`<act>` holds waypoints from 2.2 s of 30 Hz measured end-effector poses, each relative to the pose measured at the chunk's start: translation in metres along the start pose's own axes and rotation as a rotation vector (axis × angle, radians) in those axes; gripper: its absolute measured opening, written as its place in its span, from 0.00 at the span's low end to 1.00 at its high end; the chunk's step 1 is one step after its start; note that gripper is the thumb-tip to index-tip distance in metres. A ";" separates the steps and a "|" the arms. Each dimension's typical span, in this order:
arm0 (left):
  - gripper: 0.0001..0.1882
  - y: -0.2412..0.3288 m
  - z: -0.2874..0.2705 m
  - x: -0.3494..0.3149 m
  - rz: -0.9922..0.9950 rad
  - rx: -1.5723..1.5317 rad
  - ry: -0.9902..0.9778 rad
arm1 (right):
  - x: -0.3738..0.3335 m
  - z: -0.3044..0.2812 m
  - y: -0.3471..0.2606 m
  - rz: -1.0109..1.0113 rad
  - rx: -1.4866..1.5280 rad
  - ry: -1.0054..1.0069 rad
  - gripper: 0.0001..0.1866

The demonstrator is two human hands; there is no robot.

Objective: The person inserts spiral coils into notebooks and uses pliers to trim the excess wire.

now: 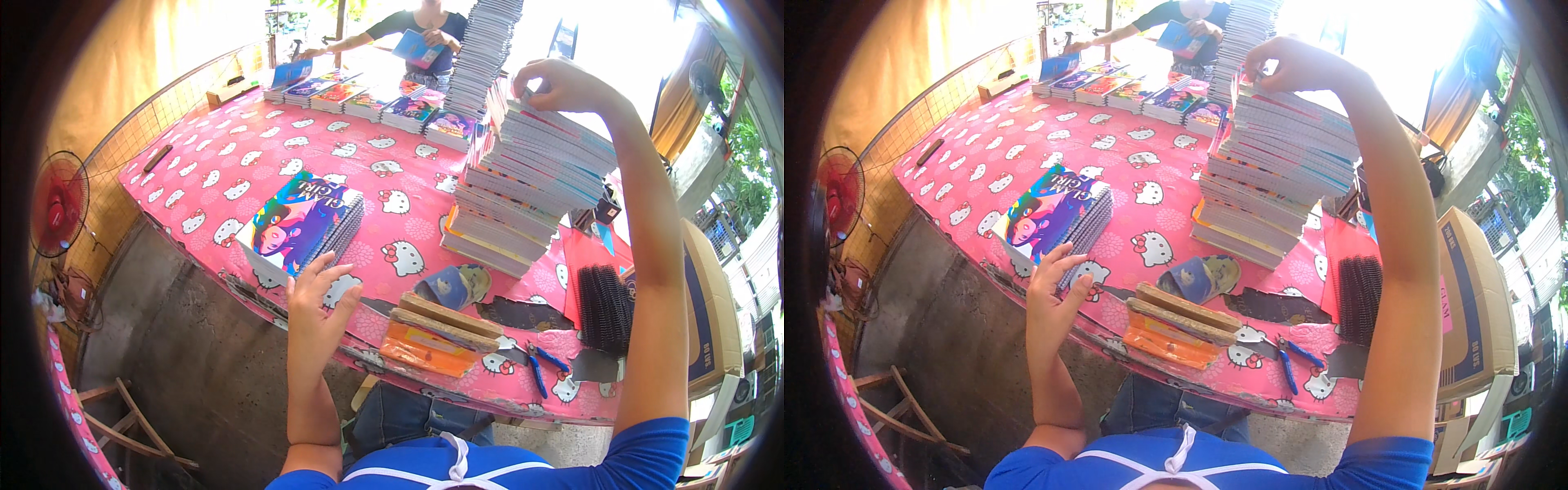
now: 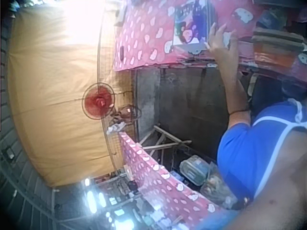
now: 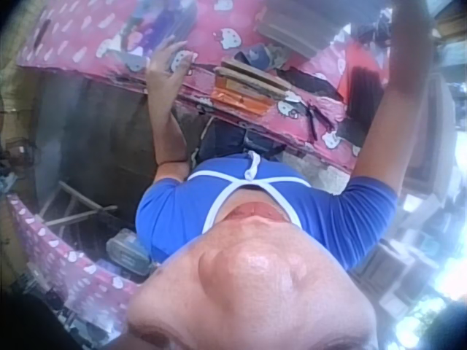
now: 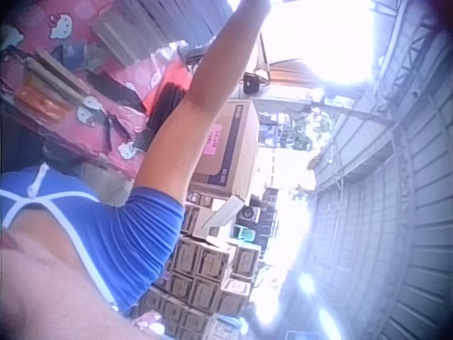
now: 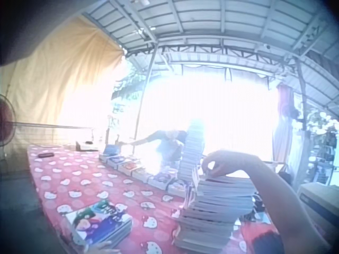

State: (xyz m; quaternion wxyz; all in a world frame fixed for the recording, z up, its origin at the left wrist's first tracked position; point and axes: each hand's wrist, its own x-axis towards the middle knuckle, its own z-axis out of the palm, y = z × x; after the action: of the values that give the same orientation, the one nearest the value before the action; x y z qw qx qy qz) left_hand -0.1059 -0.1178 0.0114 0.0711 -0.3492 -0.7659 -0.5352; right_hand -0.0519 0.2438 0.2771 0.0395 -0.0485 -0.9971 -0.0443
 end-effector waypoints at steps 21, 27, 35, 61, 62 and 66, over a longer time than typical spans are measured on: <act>0.13 0.008 -0.001 -0.012 0.052 -0.285 -0.002 | -0.004 -0.002 -0.001 -0.042 0.016 0.061 0.07; 0.12 0.035 0.029 -0.019 0.081 -0.354 -0.219 | -0.003 -0.010 0.000 -0.061 0.038 -0.005 0.07; 0.11 0.033 0.098 -0.027 0.341 -0.029 -0.246 | 0.008 -0.002 0.009 -0.132 -0.020 0.084 0.08; 0.09 0.030 0.104 -0.034 0.405 0.022 -0.158 | -0.013 0.025 0.009 0.179 -0.005 0.585 0.15; 0.09 0.030 0.104 -0.034 0.403 0.023 -0.156 | -0.011 0.023 0.013 0.192 0.024 0.569 0.15; 0.09 0.030 0.103 -0.034 0.408 0.018 -0.151 | -0.016 0.021 0.024 0.243 0.327 0.499 0.16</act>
State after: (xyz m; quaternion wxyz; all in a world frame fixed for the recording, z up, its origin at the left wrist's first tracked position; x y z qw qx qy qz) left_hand -0.0350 -0.0385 -0.0247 0.1236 -0.5351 -0.6873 -0.4753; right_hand -0.0353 0.2684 0.2572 0.2950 -0.1476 -0.9374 0.1112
